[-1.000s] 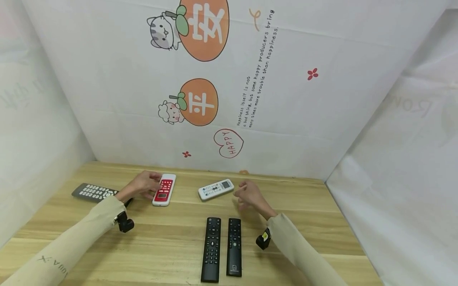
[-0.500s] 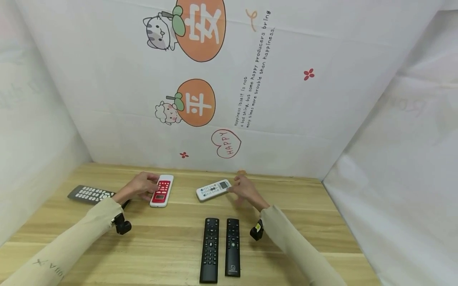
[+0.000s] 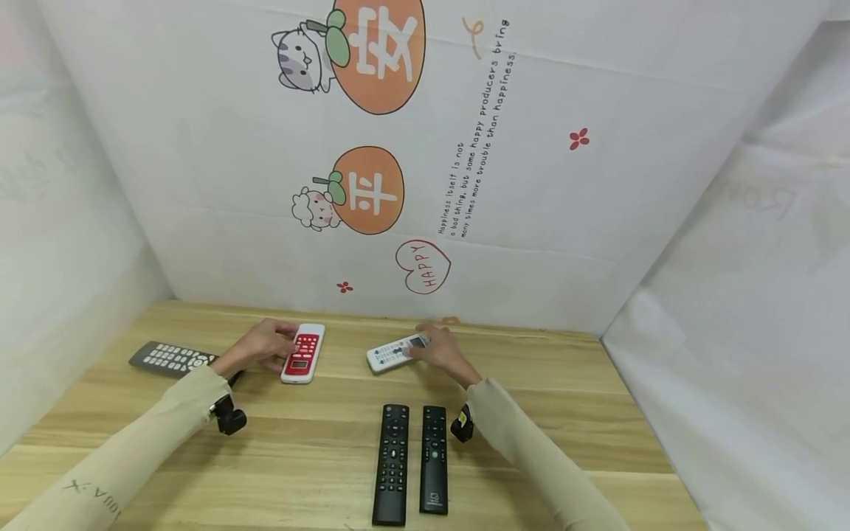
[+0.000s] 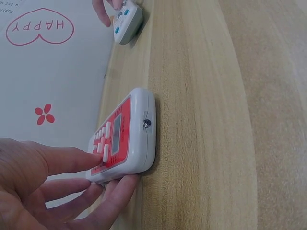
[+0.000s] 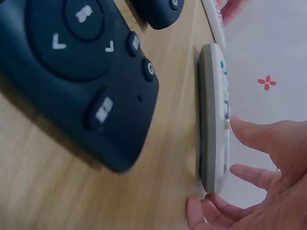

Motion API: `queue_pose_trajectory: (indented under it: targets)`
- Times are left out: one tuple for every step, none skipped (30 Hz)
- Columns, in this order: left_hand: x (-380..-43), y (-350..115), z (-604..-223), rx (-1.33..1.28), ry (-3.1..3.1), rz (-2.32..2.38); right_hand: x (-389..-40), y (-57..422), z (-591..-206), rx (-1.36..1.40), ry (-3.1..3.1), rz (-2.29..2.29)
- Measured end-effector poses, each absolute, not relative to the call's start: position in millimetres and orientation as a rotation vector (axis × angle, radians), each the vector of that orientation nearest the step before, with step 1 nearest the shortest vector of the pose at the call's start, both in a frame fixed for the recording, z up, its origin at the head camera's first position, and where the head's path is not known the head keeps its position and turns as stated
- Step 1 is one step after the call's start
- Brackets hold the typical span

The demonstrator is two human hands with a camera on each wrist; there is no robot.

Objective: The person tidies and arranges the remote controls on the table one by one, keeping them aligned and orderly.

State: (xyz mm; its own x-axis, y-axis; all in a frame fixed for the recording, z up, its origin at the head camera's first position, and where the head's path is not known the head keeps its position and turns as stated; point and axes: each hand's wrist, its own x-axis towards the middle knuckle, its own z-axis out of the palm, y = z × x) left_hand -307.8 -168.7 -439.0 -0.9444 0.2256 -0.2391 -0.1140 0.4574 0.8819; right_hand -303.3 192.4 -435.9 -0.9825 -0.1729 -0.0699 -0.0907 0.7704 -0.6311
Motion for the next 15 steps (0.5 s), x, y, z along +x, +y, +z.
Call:
queue_pose_trajectory:
  targets:
    - [-307.7,-168.3,-438.7,0.091,2.39,1.481,-303.8,190.6,-436.5,-0.199,2.841,-0.998]
    - [-307.5,-167.8,-438.3,0.092,2.389,1.479,-304.3,189.2,-437.1,-0.185,2.848,-0.985]
    - [-307.2,-167.4,-437.7,0.095,2.391,1.477,-305.3,188.5,-438.3,-0.167,2.842,-0.99]
    - [-306.9,-167.3,-437.3,0.096,2.392,1.476,-306.3,188.0,-439.6,-0.146,2.839,-0.999]
    - [-306.6,-167.3,-436.5,0.099,2.391,1.476,-307.2,187.5,-440.3,-0.115,2.828,-1.013]
    - [-306.6,-167.4,-435.9,0.096,2.39,1.476,-307.2,187.6,-440.4,-0.084,2.811,-1.04]
    - [-306.6,-167.3,-435.9,0.097,2.386,1.478,-307.2,187.9,-440.2,-0.055,2.793,-1.06]
    - [-306.7,-167.2,-435.7,0.093,2.378,1.485,-307.5,188.6,-440.9,-0.04,2.782,-1.069]
    - [-306.7,-167.3,-435.4,0.092,2.377,1.484,-308.7,189.9,-443.0,-0.029,2.763,-1.087]
    - [-306.9,-167.4,-435.5,0.089,2.376,1.483,-308.5,190.3,-443.6,-0.01,2.752,-1.095]
    - [-307.0,-167.4,-435.7,0.088,2.376,1.481,-307.9,190.9,-443.6,0.001,2.742,-1.101]
    - [-307.2,-167.4,-436.2,0.085,2.378,1.481,-309.6,193.1,-446.7,-0.011,2.737,-1.107]
    - [-307.2,-167.3,-436.4,0.083,2.374,1.485,-309.4,194.3,-447.5,-0.022,2.738,-1.11]
    - [-307.1,-167.4,-436.6,0.083,2.373,1.486,-309.3,195.6,-448.2,-0.036,2.737,-1.115]
    - [-306.8,-167.5,-436.7,0.085,2.371,1.488,-309.1,196.9,-448.9,-0.043,2.729,-1.131]
